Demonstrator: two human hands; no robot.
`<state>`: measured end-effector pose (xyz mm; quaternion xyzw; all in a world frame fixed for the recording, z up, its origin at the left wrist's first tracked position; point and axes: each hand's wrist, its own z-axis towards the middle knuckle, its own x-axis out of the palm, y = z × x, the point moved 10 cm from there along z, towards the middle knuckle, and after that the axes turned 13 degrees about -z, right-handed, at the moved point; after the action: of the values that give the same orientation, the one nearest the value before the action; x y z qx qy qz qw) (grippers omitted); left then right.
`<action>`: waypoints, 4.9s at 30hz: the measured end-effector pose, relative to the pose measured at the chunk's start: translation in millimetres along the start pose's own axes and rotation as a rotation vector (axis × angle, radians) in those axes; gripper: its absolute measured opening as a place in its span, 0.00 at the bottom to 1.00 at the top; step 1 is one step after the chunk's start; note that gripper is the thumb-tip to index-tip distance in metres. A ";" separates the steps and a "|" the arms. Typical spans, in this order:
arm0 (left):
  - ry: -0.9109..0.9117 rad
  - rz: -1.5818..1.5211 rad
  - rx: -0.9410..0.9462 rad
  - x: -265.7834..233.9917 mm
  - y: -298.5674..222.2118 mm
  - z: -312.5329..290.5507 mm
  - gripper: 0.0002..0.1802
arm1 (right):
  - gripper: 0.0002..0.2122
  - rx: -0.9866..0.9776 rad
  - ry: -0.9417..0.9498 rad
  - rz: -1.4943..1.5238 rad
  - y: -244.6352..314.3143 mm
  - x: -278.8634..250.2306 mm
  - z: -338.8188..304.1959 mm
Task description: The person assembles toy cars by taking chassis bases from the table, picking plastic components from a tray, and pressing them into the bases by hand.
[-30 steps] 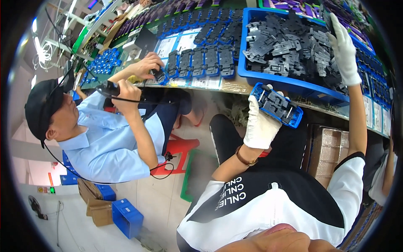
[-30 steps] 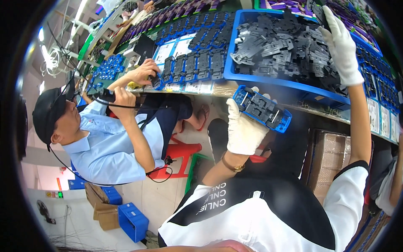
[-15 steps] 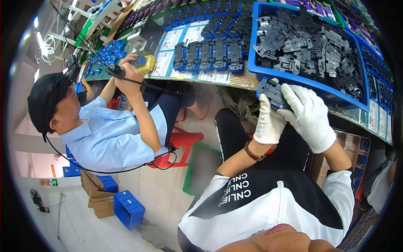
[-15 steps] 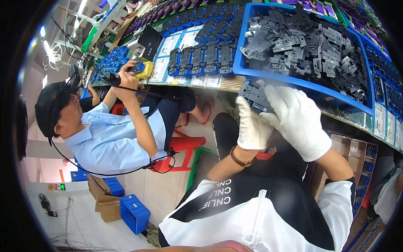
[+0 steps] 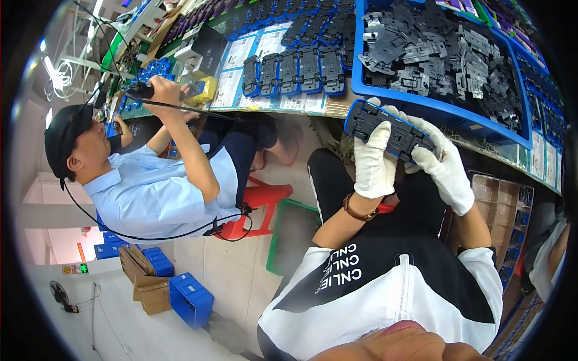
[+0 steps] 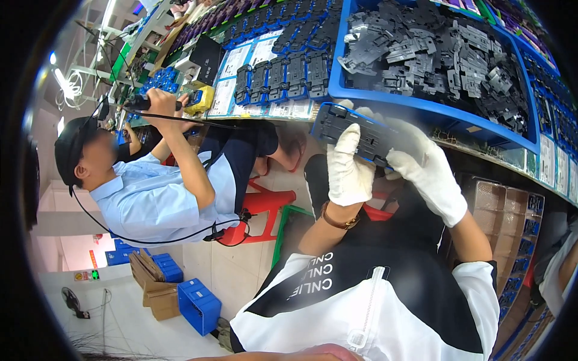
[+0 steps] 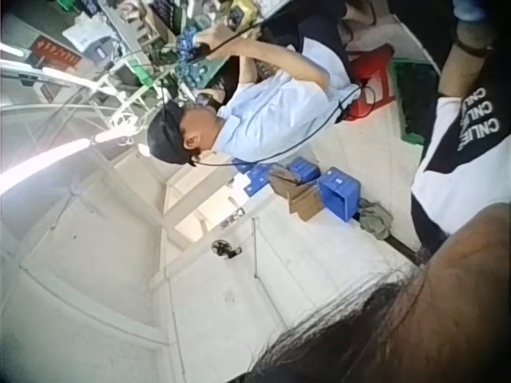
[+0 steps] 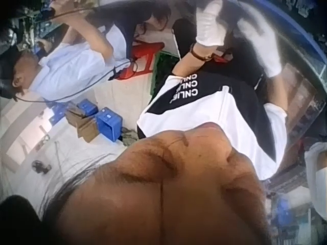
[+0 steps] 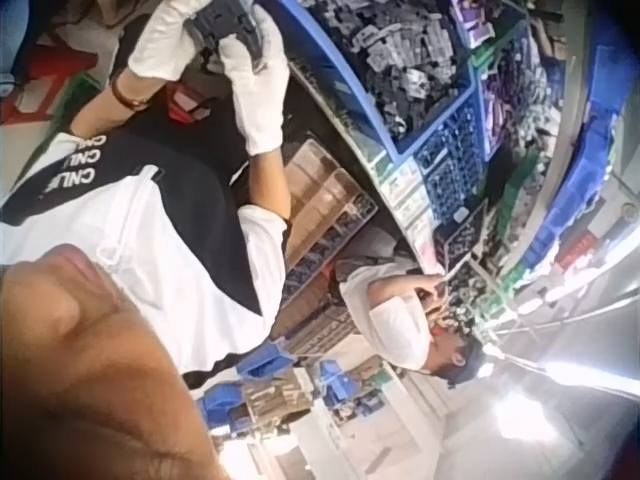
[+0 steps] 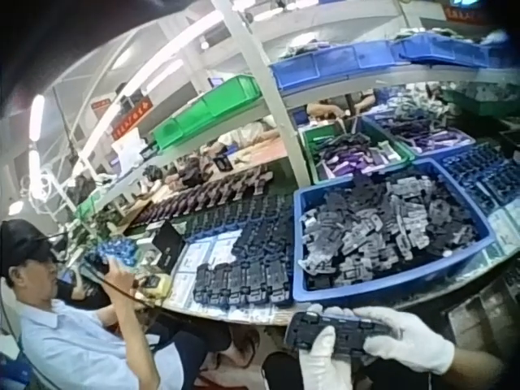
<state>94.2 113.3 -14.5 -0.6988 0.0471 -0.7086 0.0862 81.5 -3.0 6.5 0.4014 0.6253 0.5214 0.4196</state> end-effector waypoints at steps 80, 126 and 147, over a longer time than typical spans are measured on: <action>-0.070 -0.103 -0.288 14.1 67.6 18.0 0.29 | 0.08 -0.636 -0.364 -1.142 107.1 -109.7 -23.5; 0.098 -0.064 -0.224 18.1 25.6 6.2 0.45 | 0.20 -0.622 -0.548 -1.142 128.7 -49.0 -18.1; -0.030 -0.060 -0.082 4.7 6.0 8.5 0.30 | 0.21 -0.368 -0.309 -0.510 55.6 -30.7 -14.6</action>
<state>103.0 107.0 -10.8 -0.7134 0.0538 -0.6977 0.0367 81.3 -29.0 66.2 0.2240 0.5300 0.4371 0.6913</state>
